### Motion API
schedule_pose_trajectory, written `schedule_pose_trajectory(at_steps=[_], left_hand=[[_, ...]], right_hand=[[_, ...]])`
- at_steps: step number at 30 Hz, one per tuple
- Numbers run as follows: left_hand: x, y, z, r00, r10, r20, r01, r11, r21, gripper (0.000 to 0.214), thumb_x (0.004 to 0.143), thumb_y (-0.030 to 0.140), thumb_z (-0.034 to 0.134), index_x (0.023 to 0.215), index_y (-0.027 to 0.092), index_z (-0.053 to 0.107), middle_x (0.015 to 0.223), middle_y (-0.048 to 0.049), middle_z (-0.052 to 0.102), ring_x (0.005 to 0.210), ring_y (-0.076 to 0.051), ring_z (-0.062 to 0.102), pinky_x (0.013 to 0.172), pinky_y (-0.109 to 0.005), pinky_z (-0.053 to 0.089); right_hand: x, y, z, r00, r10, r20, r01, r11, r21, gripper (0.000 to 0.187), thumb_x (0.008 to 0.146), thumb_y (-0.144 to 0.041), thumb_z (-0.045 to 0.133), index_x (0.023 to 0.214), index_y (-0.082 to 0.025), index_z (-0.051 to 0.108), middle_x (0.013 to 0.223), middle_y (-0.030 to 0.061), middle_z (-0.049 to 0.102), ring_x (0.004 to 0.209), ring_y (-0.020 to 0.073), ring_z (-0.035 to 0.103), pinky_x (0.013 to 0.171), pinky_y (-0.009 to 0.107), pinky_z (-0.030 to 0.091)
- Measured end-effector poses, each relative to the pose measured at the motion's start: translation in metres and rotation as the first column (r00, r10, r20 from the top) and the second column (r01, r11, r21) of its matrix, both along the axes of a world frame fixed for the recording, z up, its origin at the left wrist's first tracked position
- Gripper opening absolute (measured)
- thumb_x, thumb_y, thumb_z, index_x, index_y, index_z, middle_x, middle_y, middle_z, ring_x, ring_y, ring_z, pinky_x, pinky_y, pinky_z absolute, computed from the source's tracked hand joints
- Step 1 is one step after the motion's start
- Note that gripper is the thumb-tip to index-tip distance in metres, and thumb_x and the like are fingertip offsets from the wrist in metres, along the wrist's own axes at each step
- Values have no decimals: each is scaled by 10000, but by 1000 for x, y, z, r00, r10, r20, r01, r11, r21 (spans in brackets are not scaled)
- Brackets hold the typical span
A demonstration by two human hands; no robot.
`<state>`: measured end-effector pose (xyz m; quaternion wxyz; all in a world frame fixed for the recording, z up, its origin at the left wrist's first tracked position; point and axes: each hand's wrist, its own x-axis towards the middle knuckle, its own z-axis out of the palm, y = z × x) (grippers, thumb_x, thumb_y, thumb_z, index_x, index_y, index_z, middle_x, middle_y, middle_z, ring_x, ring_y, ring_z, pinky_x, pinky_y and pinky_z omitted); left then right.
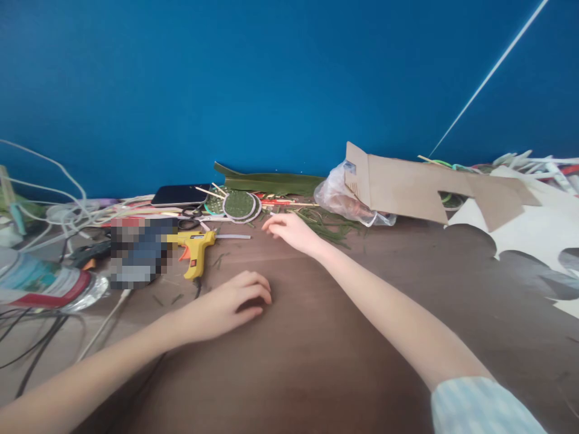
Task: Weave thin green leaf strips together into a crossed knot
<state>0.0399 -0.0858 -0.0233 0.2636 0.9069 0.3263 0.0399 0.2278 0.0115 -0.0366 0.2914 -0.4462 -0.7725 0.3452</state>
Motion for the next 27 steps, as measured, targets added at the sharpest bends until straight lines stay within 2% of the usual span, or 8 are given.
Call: schedule_pose_trajectory(at_steps=[3,6,8,10,12,17,21,27], left_hand=[[-9,14,-2,968,204,-143,-144,927,347,161,834,160,492,986,164,543,1076,-99,559,1022,-255,503,908,-436,400],[-16,18,-1,918,350,-188,-205,823,529,145,817,153,497,948,151,559,1094,-129,561,1052,-288,486,888,-453,409],[-19,16,-2,929,321,-185,-180,828,531,151,835,156,463,953,159,558,1067,-116,569,1015,-269,507,871,-434,419],[-20,14,-5,954,244,-176,-138,874,466,180,859,171,427,996,172,544,1029,-89,570,962,-236,528,853,-397,431],[-20,12,-6,963,208,-174,-124,909,398,192,870,191,416,1024,182,530,997,-72,563,921,-215,541,825,-363,445],[-13,10,-3,935,290,-202,-207,912,353,162,863,192,421,986,181,526,961,-62,570,892,-209,557,779,-335,454],[6,-1,-5,967,220,-129,-165,925,341,167,853,184,430,989,175,528,954,-64,573,892,-215,541,818,-371,441],[25,-12,-26,982,188,0,-175,917,358,206,846,154,418,1015,172,534,954,-77,558,873,-216,507,753,-365,434]], right_hand=[[14,6,6,982,-182,-44,187,964,190,206,790,-151,441,816,-172,645,994,60,673,961,182,591,890,343,422],[41,12,15,973,-225,46,215,964,160,219,790,-170,436,849,-183,646,936,46,687,838,179,617,795,328,454],[58,11,18,951,-269,151,252,960,119,209,780,-168,448,844,-178,646,859,45,694,702,160,618,696,300,462],[72,8,17,923,-285,259,273,959,81,211,778,-163,446,845,-183,645,795,31,690,575,130,589,609,275,448],[80,2,13,879,-320,353,303,947,103,176,766,-161,472,799,-190,642,737,25,679,582,138,585,577,265,424],[82,-9,-3,794,-345,501,295,939,179,83,729,-271,582,761,-194,573,715,21,637,629,163,567,509,256,354],[80,-9,-13,793,-367,486,316,930,187,88,730,-265,556,686,-202,513,634,-1,585,549,136,521,488,245,330],[83,-10,-15,848,-384,364,338,922,187,96,730,-284,516,668,-211,527,587,0,575,513,145,509,515,266,373]])
